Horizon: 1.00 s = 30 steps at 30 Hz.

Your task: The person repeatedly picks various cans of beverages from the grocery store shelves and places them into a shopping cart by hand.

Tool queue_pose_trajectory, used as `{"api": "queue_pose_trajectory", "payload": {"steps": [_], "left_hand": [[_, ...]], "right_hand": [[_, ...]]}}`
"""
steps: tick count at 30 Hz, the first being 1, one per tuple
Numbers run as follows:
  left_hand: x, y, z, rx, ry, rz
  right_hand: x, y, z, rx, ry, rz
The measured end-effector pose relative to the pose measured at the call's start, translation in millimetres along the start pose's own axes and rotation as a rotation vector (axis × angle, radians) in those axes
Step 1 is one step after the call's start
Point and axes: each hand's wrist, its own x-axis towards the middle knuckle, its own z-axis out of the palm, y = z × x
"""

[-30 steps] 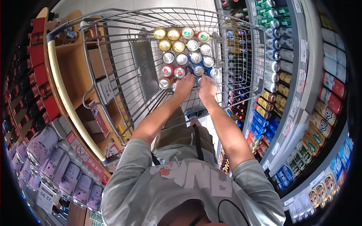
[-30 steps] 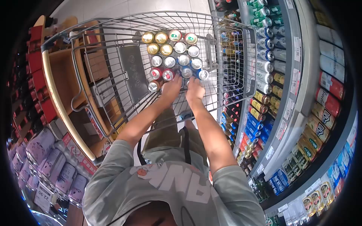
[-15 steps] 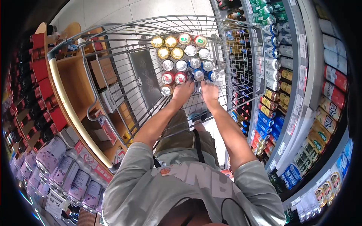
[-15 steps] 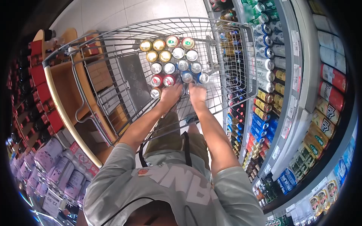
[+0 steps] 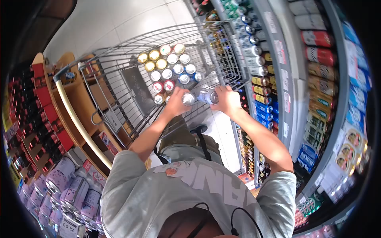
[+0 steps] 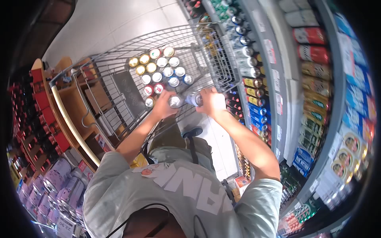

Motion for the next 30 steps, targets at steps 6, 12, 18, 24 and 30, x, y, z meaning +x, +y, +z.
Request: {"api": "queue_pose_trajectory", "payload": {"steps": [6,12,18,24,30], "left_hand": [[2,93,-43,-0.312,-0.024,0.130],[-4,227,-42,-0.511,-0.389,0.266],[-56,388,23,-0.419,-0.754,0.623],[-154,568,94,0.059,-1.020,1.140],[-222,697,165,0.325,-1.244,1.519]], "right_hand": [[-123,24,-104,0.239,0.331,0.058],[-281,9,-145,1.192,0.721,0.297],[-481,9,-118,1.085,1.111,0.218],[-679,-21,-147,0.786,0.983,0.184],[-780,-42,-217,0.415,0.732,0.242]]}}
